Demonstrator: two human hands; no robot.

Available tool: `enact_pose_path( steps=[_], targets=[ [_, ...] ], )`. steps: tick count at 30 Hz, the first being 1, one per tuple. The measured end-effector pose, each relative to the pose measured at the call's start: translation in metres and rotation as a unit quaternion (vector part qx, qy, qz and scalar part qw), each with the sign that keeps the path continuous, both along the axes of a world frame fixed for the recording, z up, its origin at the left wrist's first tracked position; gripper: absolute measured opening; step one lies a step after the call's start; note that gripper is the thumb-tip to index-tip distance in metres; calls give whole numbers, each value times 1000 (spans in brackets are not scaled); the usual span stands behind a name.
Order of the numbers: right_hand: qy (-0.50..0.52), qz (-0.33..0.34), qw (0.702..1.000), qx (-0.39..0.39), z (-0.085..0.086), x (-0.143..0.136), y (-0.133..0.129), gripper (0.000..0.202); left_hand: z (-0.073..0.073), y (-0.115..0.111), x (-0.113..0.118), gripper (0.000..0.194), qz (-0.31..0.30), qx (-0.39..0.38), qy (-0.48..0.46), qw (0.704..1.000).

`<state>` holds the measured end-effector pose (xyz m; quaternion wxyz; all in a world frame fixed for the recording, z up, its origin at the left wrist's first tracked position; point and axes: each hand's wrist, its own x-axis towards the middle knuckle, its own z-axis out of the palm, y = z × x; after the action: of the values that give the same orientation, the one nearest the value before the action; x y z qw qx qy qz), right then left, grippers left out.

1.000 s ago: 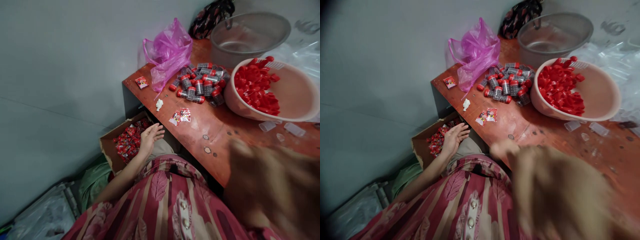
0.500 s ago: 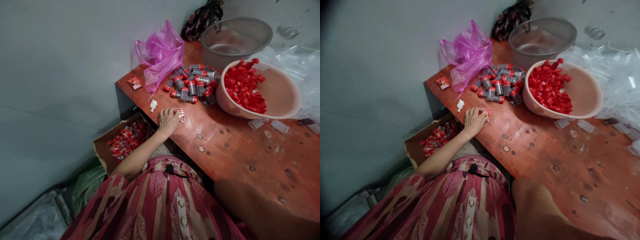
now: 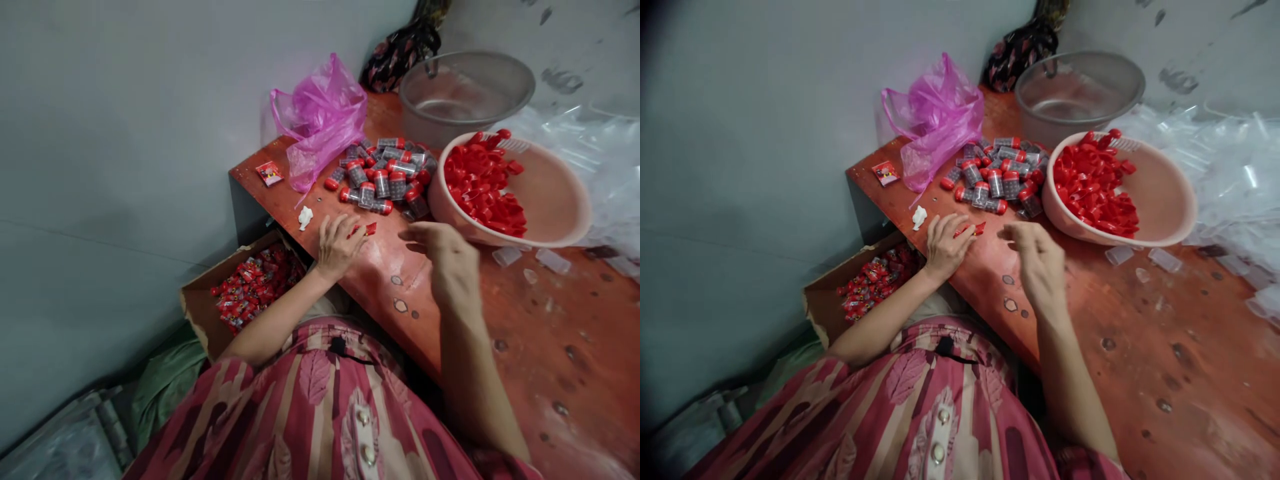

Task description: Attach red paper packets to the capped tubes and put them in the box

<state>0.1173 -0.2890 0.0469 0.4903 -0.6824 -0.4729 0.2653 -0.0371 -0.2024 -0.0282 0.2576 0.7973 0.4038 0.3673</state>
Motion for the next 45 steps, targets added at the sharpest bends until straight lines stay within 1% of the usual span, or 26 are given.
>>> enact_pose_path(
  steps=[2,5,7,9,10,12,14,15,17,19,20,22,23,24,26,29,30,32,34,36,37,38,39,41,43,45],
  targets=[
    [29,-9,999,-23,-10,-2,11,32,11,-6,-2,22,-28,-30,-57,998],
    [167,4,985,-42,-30,-4,26,41,21,-16,-4,24,-49,-88,-121,987],
    [229,-2,973,-25,-37,-6,31,42,22,-20,-6,28,-47,-123,-151,980],
    [250,-8,968,-16,-38,-8,32,42,18,-22,-8,34,-28,-174,-190,966],
    [254,-5,967,-18,-37,-9,31,41,15,-23,-10,36,-14,-214,-215,953],
    [261,13,965,-29,-35,-10,29,42,9,-22,-12,30,-6,-316,-244,917],
    [258,41,964,-46,-35,-9,28,43,4,-20,-14,24,-26,-405,-246,880],
    [247,58,966,-59,-35,-7,29,42,2,-19,-14,26,-44,-435,-242,866],
    [173,71,979,-77,-36,0,34,37,-1,-18,-13,30,-70,-474,-246,842],
    [3,34,996,-85,-36,11,43,33,-1,-19,-11,30,-65,-493,-263,827],
    [-104,-2,990,-95,-36,17,49,33,-1,-20,-10,30,-53,-498,-273,822],
    [-290,-73,945,-131,-36,27,63,39,0,-21,-9,30,-21,-500,-294,814],
    [-350,-96,919,-156,-36,31,70,43,1,-22,-9,30,-8,-505,-306,807],
    [-386,-109,898,-179,-38,35,76,45,2,-22,-9,30,1,-514,-317,798],
    [-418,-116,876,-208,-41,39,86,41,5,-21,-10,30,18,-535,-340,773],
    [-431,-115,870,-209,-46,44,89,31,8,-19,-13,30,47,-557,-380,737],
    [-420,-113,878,-198,-47,45,87,30,8,-18,-14,30,54,-562,-393,726],
    [-377,-106,906,-161,-45,44,77,31,9,-16,-16,30,65,-575,-416,702],
    [-319,-83,937,-112,-40,37,59,33,10,-14,-17,28,74,-592,-440,671],
    [-263,-36,960,-93,-36,21,33,33,11,-12,-16,25,79,-605,-468,639],
    [-156,-10,985,-79,-35,10,19,33,11,-12,-16,23,80,-607,-485,625],
    [-60,23,995,-81,-35,-2,5,33,11,-12,-15,22,79,-607,-501,612],
    [8,46,995,-84,-35,-14,-8,32,11,-12,-14,21,77,-605,-515,602],
    [86,49,991,-90,-39,-35,-27,29,11,-13,-11,20,68,-605,-532,589],
    [120,36,988,-86,-43,-50,-36,28,12,-15,-8,20,57,-607,-538,582],
    [139,23,987,-81,-48,-57,-37,28,14,-17,-4,20,54,-610,-542,576]
  ],
)
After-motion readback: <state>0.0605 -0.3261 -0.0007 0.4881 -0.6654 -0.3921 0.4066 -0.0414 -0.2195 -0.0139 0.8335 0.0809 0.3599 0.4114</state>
